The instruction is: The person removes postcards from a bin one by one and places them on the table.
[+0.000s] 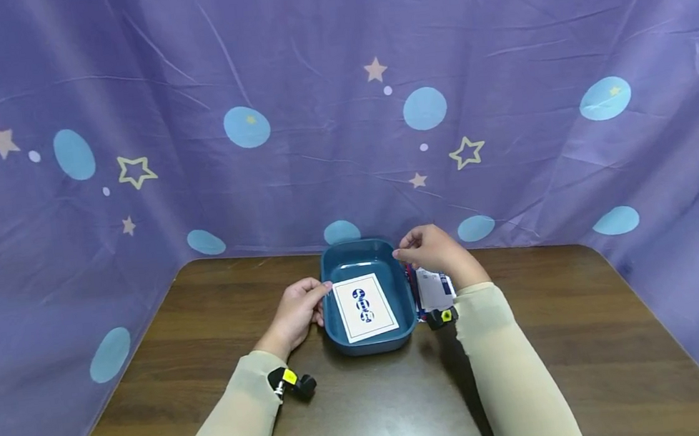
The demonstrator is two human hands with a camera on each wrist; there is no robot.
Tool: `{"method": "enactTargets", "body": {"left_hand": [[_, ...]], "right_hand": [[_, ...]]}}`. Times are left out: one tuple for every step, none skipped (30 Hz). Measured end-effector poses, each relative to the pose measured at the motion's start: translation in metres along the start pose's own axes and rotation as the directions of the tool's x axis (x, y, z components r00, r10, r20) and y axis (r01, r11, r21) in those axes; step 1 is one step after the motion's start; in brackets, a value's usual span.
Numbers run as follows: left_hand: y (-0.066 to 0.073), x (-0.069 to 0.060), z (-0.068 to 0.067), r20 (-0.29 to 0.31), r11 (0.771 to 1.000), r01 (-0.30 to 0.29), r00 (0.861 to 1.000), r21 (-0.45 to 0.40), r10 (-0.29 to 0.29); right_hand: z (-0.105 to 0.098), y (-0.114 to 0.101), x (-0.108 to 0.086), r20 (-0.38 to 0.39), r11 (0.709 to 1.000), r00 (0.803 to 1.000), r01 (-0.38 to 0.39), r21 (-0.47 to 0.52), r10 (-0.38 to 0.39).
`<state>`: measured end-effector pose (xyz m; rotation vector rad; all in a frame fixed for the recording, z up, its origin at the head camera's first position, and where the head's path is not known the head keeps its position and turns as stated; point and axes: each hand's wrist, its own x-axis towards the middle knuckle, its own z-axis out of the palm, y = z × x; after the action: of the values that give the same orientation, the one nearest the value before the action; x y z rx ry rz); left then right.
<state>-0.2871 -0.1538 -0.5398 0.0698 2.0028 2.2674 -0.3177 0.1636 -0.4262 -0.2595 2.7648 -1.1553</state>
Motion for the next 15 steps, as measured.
{"method": "enactTargets", "body": {"left_hand": [[0.0, 0.0, 0.001, 0.002, 1.0, 0.001, 1.0, 0.001, -0.001], [-0.001, 0.0, 0.001, 0.003, 1.0, 0.001, 1.0, 0.001, -0.001], [-0.001, 0.0, 0.001, 0.003, 1.0, 0.002, 1.0, -0.002, -0.002], [-0.001, 0.0, 0.001, 0.004, 1.0, 0.001, 1.0, -0.001, -0.001], [-0.001, 0.0, 0.002, 0.005, 1.0, 0.0, 1.0, 0.0, 0.0], [-0.001, 0.001, 0.001, 0.008, 1.0, -0.002, 1.0, 0.003, 0.002], [-0.001, 0.001, 0.001, 0.009, 1.0, -0.005, 1.0, 0.007, 0.005], [0.0, 0.001, 0.001, 0.008, 1.0, -0.006, 1.0, 0.009, 0.006], [0.0, 0.001, 0.0, 0.008, 1.0, -0.008, 1.0, 0.01, 0.008], [0.001, 0.001, 0.0, 0.008, 1.0, -0.009, 1.0, 0.011, 0.009], [0.001, 0.001, 0.0, 0.009, 1.0, -0.008, 1.0, 0.013, 0.008], [0.001, 0.001, 0.0, 0.01, 1.0, -0.006, 1.0, 0.014, 0.006], [0.001, 0.001, -0.001, 0.012, 1.0, -0.005, 1.0, 0.016, 0.005], [0.0, 0.001, -0.001, 0.013, 1.0, -0.003, 1.0, 0.015, 0.003], [0.0, 0.001, -0.001, 0.016, 1.0, -0.001, 1.0, 0.016, 0.001]], "right_hand": [[0.003, -0.003, 0.0, 0.008, 1.0, 1.0, 0.007, 0.002, -0.007], [0.006, -0.005, 0.001, 0.017, 1.0, 1.0, 0.017, -0.002, -0.017], [0.009, -0.008, 0.002, 0.026, 1.0, 0.999, 0.024, -0.005, -0.024], [0.012, -0.011, 0.003, 0.034, 1.0, 0.999, 0.028, -0.009, -0.027], [0.015, -0.015, 0.005, 0.041, 0.999, 0.999, 0.029, -0.016, -0.028], [0.018, -0.018, 0.007, 0.051, 0.999, 0.998, 0.031, -0.023, -0.029], [0.022, -0.022, 0.009, 0.058, 0.999, 0.998, 0.033, -0.038, -0.031], [0.025, -0.026, 0.012, 0.067, 0.998, 0.997, 0.035, -0.058, -0.031], [0.028, -0.031, 0.015, 0.078, 0.997, 0.997, 0.033, -0.073, -0.027], [0.032, -0.035, 0.018, 0.09, 0.995, 0.996, 0.031, -0.092, -0.023], [0.035, -0.039, 0.022, 0.108, 0.994, 0.994, 0.029, -0.11, -0.017], [0.039, -0.042, 0.025, 0.121, 0.99, 0.993, 0.029, -0.137, -0.012], [0.044, -0.046, 0.028, 0.13, 0.987, 0.991, 0.019, -0.163, 0.002], [0.048, -0.049, 0.031, 0.14, 0.982, 0.99, 0.009, -0.189, 0.018], [0.051, -0.051, 0.033, 0.146, 0.976, 0.989, -0.004, -0.216, 0.036]]}}
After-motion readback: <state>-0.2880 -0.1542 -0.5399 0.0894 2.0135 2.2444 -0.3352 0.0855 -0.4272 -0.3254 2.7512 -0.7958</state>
